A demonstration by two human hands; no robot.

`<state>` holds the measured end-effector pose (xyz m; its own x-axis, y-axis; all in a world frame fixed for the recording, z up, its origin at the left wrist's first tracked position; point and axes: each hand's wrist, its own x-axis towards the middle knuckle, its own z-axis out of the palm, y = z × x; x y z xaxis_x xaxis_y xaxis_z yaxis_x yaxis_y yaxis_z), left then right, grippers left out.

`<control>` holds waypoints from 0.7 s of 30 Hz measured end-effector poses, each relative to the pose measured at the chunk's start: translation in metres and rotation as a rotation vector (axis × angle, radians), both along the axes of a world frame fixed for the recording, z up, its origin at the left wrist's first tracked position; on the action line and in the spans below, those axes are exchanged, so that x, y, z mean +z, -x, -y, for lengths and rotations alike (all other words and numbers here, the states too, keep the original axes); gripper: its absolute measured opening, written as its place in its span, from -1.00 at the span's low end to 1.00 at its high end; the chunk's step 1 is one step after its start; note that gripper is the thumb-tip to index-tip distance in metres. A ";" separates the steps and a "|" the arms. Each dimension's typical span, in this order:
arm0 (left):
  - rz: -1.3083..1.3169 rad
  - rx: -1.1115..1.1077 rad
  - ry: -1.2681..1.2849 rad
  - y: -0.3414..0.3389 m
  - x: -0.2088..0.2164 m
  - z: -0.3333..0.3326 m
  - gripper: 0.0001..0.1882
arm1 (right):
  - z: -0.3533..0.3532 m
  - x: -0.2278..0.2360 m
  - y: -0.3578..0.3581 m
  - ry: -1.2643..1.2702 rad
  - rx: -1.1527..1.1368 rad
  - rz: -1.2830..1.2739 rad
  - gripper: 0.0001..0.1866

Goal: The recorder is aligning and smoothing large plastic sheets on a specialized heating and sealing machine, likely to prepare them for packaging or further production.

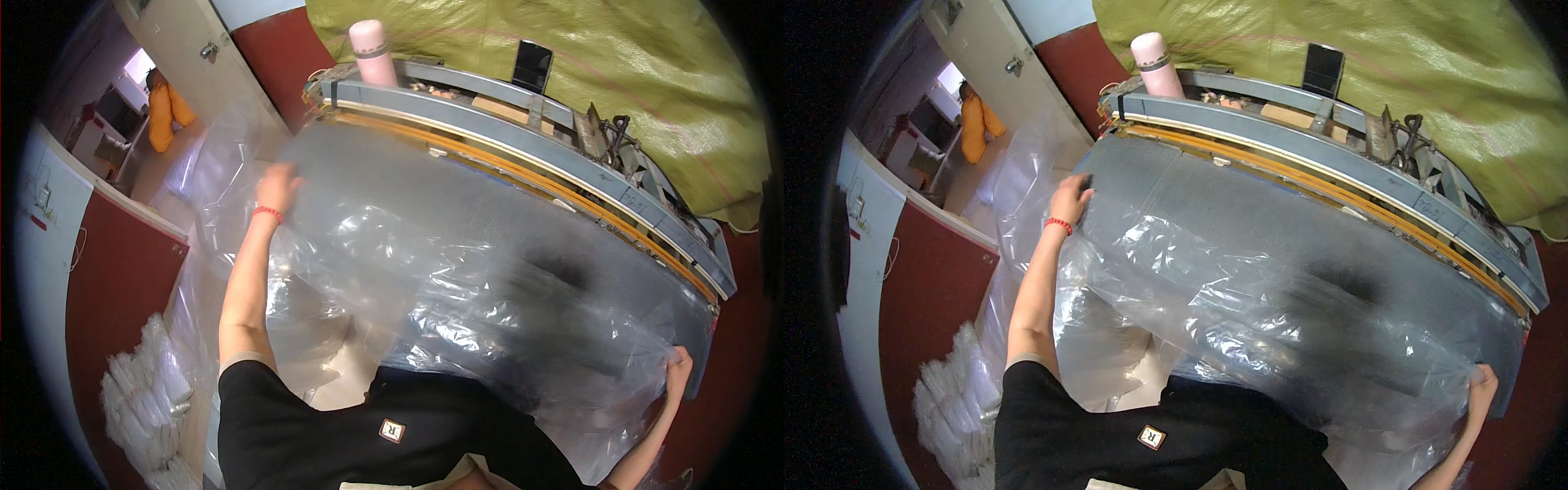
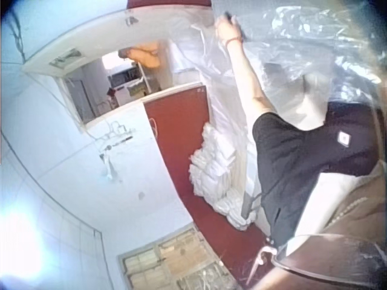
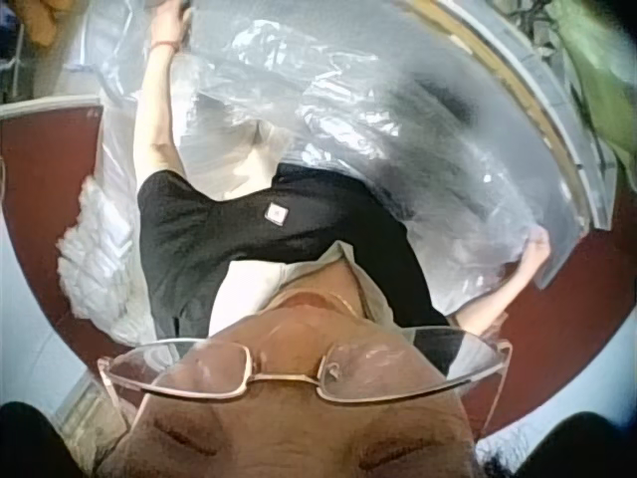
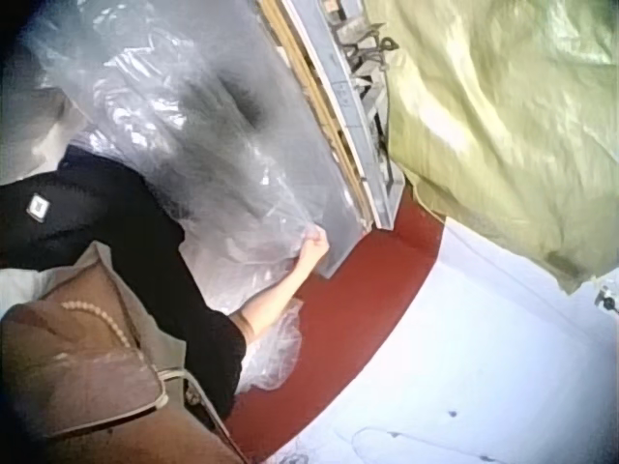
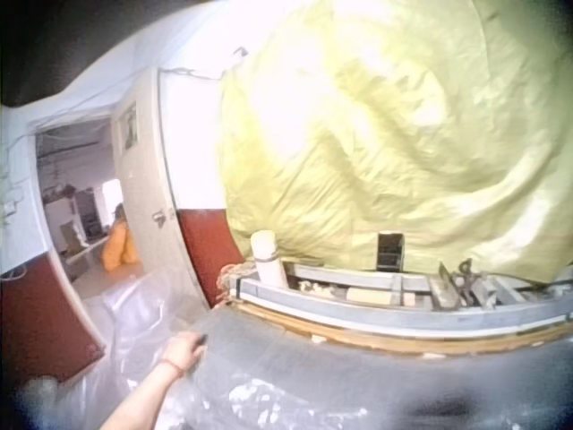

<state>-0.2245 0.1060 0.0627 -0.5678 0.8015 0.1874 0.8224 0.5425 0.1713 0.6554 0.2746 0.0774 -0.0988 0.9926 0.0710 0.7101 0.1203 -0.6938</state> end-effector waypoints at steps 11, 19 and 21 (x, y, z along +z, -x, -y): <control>0.079 -0.204 0.222 -0.052 0.036 0.027 -0.76 | -0.020 -0.028 -0.107 -0.094 -0.207 -0.255 -0.88; -0.930 -0.050 -0.942 -0.064 0.237 -0.003 -0.79 | -0.028 -0.018 -0.048 -0.182 -0.177 -0.243 -0.91; -1.039 -0.662 -1.045 -0.099 0.218 -0.019 -0.62 | -0.022 -0.016 -0.047 -0.201 -0.236 -0.300 -0.93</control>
<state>-0.1257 0.1252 0.2808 0.5219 0.1240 0.8439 0.8434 0.0731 -0.5323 0.7022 0.2967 0.0616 0.1839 0.9489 0.2565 0.5043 0.1329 -0.8532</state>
